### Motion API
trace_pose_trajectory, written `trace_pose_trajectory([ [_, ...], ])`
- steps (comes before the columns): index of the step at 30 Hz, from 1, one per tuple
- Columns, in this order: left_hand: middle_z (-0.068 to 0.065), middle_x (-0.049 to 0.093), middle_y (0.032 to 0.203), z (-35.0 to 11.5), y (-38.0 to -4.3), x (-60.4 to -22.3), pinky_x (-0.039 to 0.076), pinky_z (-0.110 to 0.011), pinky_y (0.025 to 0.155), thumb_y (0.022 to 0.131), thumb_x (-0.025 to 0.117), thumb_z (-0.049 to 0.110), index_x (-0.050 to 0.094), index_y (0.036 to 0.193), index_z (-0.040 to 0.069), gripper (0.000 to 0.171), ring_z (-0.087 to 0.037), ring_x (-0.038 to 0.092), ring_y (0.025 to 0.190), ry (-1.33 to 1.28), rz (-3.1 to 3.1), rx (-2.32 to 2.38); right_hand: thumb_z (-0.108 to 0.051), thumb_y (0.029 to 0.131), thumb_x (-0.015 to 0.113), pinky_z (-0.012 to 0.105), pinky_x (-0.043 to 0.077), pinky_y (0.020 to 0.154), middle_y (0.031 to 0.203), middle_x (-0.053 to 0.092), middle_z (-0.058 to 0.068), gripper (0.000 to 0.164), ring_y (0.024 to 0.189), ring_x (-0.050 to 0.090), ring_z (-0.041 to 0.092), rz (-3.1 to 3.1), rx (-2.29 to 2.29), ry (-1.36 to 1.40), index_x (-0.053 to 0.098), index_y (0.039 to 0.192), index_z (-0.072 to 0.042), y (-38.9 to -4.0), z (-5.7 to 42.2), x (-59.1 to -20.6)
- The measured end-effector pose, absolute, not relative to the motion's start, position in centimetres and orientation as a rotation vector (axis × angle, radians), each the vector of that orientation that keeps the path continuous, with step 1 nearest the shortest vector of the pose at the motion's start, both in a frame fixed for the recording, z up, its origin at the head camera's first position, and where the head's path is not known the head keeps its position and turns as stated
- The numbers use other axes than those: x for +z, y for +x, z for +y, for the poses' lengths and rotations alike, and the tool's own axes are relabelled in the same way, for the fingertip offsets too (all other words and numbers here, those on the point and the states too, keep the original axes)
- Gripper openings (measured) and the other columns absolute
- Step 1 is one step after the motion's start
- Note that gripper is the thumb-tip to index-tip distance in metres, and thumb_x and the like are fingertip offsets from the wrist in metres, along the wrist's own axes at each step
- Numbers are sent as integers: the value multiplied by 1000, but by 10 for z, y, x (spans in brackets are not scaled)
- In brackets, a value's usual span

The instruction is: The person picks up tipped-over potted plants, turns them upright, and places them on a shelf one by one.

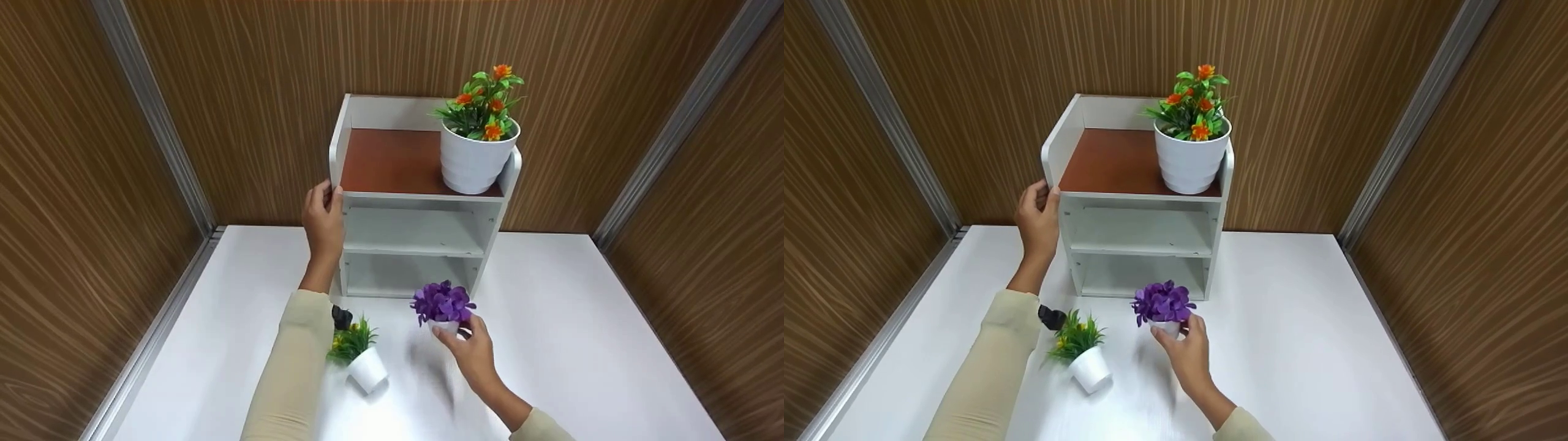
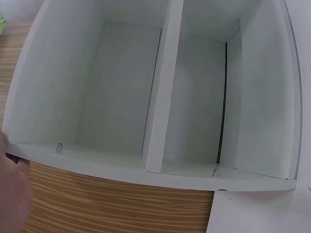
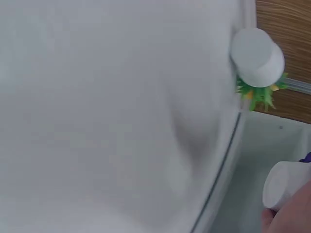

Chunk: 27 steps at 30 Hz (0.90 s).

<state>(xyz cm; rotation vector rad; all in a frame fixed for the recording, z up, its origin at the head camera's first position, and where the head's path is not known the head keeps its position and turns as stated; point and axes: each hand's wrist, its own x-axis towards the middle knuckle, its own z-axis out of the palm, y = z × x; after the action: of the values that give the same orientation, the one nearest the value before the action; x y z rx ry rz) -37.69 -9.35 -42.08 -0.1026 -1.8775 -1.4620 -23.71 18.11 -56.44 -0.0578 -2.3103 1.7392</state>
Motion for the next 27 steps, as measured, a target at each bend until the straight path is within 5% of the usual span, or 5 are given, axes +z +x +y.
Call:
trace_pose_trajectory([
  [27, -8, 60, 124, -91, -377, -420, 53, -29, 101, 105, 55, 26, 58, 133, 5, 35, -17, 61, 119, -101, -1864, -1477, -18, 79, 88, 40, 53, 102, 119, 55, 13, 60, 112, 59, 25, -2065, 1609, 86, 59, 128, 1, -240, 150, -466],
])
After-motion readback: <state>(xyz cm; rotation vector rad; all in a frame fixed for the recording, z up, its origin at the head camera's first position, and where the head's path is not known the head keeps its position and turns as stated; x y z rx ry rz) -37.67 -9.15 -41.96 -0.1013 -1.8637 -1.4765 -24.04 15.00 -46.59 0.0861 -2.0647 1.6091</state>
